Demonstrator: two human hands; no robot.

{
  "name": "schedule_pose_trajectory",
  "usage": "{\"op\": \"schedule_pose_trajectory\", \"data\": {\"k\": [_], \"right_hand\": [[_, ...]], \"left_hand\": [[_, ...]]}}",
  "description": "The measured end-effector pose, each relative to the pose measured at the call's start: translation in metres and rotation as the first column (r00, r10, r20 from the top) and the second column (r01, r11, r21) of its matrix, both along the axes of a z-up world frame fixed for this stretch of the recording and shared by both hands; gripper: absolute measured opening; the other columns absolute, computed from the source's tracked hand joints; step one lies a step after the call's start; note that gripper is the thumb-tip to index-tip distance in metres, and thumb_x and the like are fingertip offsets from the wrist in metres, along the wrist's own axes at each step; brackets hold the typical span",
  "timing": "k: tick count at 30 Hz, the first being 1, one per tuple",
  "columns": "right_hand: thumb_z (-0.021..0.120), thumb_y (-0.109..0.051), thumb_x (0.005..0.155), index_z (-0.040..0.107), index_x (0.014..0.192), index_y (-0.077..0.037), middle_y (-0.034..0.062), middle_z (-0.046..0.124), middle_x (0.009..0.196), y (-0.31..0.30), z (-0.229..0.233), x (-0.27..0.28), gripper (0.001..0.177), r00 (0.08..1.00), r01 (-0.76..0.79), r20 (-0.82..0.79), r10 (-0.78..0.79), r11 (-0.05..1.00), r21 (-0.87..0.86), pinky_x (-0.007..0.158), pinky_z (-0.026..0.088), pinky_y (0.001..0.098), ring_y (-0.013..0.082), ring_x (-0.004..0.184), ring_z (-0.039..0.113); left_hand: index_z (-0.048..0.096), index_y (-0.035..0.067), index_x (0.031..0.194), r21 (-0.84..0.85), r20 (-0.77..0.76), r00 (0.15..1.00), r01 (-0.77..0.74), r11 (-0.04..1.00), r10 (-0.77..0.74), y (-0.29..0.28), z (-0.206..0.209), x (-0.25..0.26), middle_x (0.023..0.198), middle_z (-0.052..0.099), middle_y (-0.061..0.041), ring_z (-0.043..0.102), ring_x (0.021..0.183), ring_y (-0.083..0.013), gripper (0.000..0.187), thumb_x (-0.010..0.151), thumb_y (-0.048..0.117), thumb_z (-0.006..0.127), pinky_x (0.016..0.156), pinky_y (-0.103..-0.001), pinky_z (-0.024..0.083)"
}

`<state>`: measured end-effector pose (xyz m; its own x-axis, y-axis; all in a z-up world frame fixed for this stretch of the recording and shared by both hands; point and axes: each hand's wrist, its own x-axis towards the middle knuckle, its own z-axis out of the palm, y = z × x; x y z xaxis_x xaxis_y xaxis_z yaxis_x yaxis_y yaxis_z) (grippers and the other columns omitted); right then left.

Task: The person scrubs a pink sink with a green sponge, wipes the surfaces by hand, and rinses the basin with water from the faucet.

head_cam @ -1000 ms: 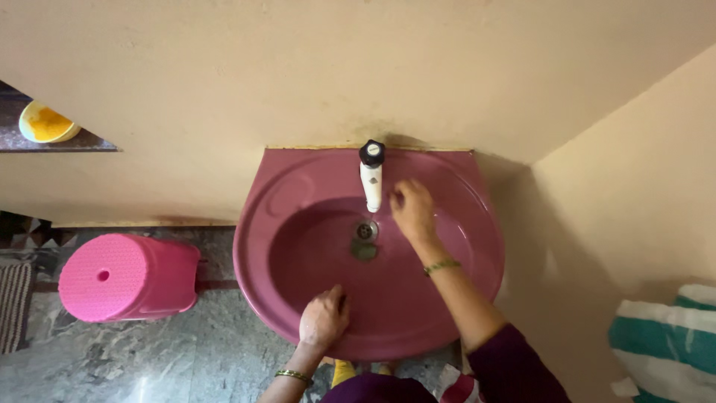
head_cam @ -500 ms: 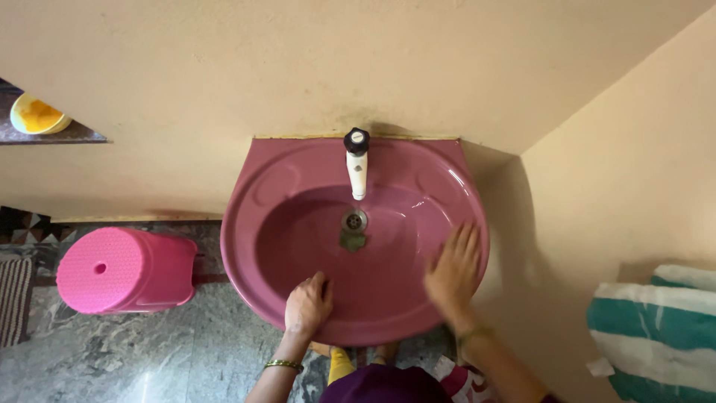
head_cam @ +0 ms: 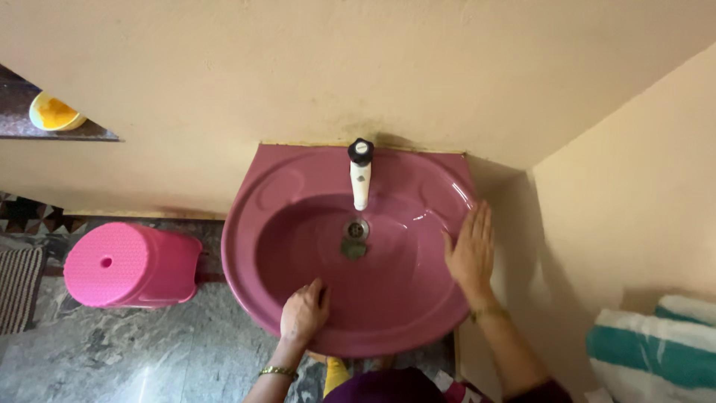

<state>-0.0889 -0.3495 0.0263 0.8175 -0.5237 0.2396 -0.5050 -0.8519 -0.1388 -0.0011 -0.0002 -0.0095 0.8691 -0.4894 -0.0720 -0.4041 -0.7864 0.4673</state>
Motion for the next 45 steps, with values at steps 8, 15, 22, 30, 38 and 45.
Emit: {"op": "schedule_pose_trajectory", "data": {"k": [8,15,22,30,38,45], "right_hand": [[0.058,-0.049,0.101,0.061,0.137,0.002,0.0213,0.068,0.128,-0.124,-0.019,0.088,0.062,0.986,0.083,-0.007,-0.164,0.459,0.885,0.102,0.05,0.0446,0.0347,0.119,0.063],[0.051,-0.051,0.102,0.058,0.141,-0.003,0.0128,0.067,0.133,-0.132,-0.081,0.01,0.062,0.899,-0.031,-0.08,-0.43,-0.245,0.969,0.104,0.048,0.0372,0.0233,0.121,0.062],[0.043,-0.046,0.106,0.056,0.143,-0.006,0.012,0.061,0.143,-0.031,-0.11,-0.082,0.056,0.652,-0.416,0.049,-0.756,-0.303,0.858,0.109,0.046,0.0393,0.026,0.128,0.058],[0.041,-0.036,0.107,0.052,0.139,-0.009,0.0111,0.057,0.141,0.148,-0.088,-0.095,0.044,0.206,-0.587,0.191,-0.96,0.035,0.809,0.109,0.045,0.0472,0.0287,0.129,0.055],[0.064,-0.014,0.098,0.047,0.154,0.005,0.0473,0.037,0.146,0.369,-0.121,-0.072,0.061,0.474,-0.468,0.142,-0.869,-0.112,0.876,0.106,0.013,0.0723,0.0311,0.104,0.038],[0.051,-0.044,0.098,0.036,0.156,-0.005,0.0162,0.025,0.166,0.38,-0.026,-0.074,0.071,0.873,0.087,0.134,-0.47,0.42,0.903,0.12,0.027,0.043,0.0315,0.152,0.026]], "left_hand": [[0.063,0.009,0.09,-0.038,-0.023,0.999,-0.027,0.999,0.026,-0.004,0.004,0.0,0.08,0.071,-0.018,0.07,0.077,-0.0372,0.018,0.091,0.027,0.065,0.071,-0.049,0.057],[0.063,0.01,0.089,-0.085,0.011,1.0,0.03,0.996,-0.029,-0.002,0.001,0.002,0.08,0.071,-0.019,0.07,0.077,-0.0389,0.015,0.091,0.025,0.066,0.071,-0.05,0.056],[0.064,0.009,0.09,-0.163,0.046,0.989,0.147,0.976,-0.142,0.0,0.007,-0.002,0.085,0.071,-0.016,0.069,0.085,-0.0373,0.015,0.092,0.024,0.066,0.077,-0.049,0.055],[0.069,0.009,0.118,-0.132,0.196,0.903,0.41,0.902,-0.382,0.039,0.035,-0.013,0.136,0.062,-0.013,0.052,0.132,-0.0321,0.032,0.088,0.016,0.062,0.111,-0.062,0.031],[0.062,0.004,0.133,-0.07,0.166,0.878,0.465,0.883,-0.449,0.099,0.033,-0.008,0.149,0.053,-0.017,0.045,0.14,-0.034,0.045,0.088,0.013,0.057,0.114,-0.062,0.029],[0.054,0.002,0.142,0.005,0.176,0.902,0.399,0.917,-0.394,0.117,0.028,-0.005,0.153,0.05,-0.015,0.04,0.145,-0.0321,0.06,0.083,0.01,0.054,0.117,-0.061,0.029]]}}
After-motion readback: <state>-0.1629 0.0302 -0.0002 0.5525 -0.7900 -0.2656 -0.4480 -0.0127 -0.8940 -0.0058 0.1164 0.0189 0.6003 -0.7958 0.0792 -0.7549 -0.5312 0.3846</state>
